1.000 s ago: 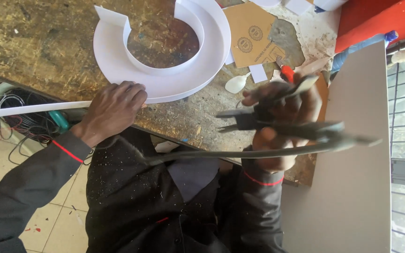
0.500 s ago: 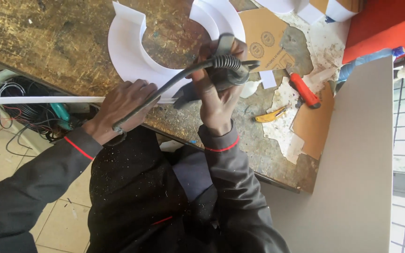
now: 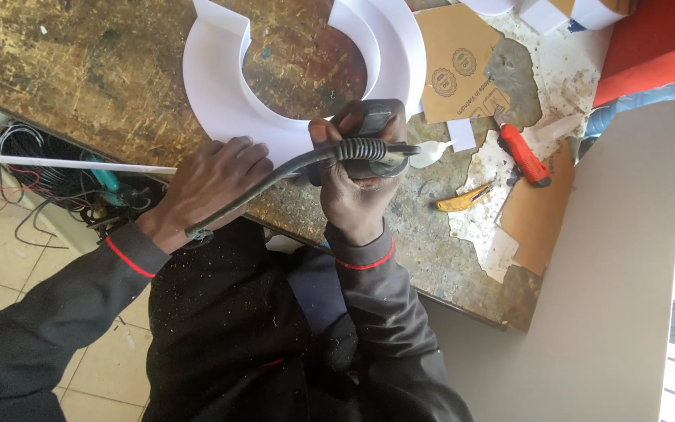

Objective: Assembling a 3D channel letter by gluing and bonding a side strip to the letter face.

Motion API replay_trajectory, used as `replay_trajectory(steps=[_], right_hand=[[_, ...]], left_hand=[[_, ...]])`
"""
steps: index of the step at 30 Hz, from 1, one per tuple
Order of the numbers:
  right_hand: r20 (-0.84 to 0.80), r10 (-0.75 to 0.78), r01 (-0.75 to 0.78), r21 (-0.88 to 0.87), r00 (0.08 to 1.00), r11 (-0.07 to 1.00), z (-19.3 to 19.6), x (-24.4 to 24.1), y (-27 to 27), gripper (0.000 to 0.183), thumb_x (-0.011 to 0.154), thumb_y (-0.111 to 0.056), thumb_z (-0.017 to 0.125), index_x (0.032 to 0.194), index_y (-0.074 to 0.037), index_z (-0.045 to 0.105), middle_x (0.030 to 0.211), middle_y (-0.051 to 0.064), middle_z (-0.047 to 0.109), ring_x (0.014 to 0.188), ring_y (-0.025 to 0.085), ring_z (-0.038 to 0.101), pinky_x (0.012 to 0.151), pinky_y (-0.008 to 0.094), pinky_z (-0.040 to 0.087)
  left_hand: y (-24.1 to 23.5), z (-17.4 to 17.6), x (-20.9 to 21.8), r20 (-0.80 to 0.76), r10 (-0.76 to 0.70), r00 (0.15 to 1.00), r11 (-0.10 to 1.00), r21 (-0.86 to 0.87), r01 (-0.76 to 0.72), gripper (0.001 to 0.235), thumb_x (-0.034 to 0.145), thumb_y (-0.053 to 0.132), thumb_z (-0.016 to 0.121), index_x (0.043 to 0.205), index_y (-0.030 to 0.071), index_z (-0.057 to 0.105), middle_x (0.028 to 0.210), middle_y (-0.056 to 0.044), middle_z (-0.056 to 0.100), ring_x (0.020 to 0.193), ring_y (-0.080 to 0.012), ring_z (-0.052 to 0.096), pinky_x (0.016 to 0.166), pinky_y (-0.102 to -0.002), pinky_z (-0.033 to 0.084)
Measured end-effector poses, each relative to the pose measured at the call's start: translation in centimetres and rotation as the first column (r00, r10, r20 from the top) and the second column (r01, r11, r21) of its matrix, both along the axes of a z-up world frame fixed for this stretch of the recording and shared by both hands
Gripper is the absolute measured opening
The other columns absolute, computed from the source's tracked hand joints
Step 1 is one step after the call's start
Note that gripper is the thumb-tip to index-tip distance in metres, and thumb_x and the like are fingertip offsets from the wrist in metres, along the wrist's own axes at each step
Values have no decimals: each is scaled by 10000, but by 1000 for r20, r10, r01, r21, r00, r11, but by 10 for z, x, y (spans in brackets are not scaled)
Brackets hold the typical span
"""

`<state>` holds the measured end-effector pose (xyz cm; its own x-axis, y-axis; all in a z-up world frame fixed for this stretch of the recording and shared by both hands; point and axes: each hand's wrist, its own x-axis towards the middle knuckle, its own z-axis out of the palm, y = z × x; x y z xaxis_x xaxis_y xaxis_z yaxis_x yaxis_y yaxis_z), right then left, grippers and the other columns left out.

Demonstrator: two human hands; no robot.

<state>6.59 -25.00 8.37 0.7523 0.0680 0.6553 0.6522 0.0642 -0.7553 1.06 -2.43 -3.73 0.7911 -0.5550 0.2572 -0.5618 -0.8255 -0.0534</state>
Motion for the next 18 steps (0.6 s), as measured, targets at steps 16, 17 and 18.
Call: replay_trajectory(steps=[16, 17, 18], right_hand=[[-178, 113, -75, 206, 978, 976, 10, -13, 16, 294, 982, -100, 882, 1093, -1, 628, 901, 149, 767, 951, 299, 844, 807, 365, 704], [-136, 163, -142, 156, 977, 978, 10, -14, 17, 287, 1016, -131, 860, 1136, -103, 601, 986, 49, 733, 927, 208, 792, 828, 341, 671], [-99, 217, -207, 101, 971, 973, 10, -14, 17, 296, 1050, -163, 839, 1179, -205, 576, 1072, -50, 699, 904, 117, 741, 848, 316, 639]], left_hand=[[-3, 25, -6, 190, -20, 981, 967, -244, 67, 260, 1140, 34, 591, 1358, 108, 713, 1160, -124, 730, 1185, -373, 785, 759, -443, 673], [-2, 29, -6, 230, -21, 973, 988, -144, 55, 190, 1059, 57, 670, 1212, 159, 720, 1180, -81, 768, 1151, -319, 778, 830, -425, 670], [-1, 33, -7, 270, -23, 962, 998, -45, 36, 157, 978, 80, 749, 1065, 210, 726, 1200, -37, 805, 1116, -266, 770, 901, -407, 666]])
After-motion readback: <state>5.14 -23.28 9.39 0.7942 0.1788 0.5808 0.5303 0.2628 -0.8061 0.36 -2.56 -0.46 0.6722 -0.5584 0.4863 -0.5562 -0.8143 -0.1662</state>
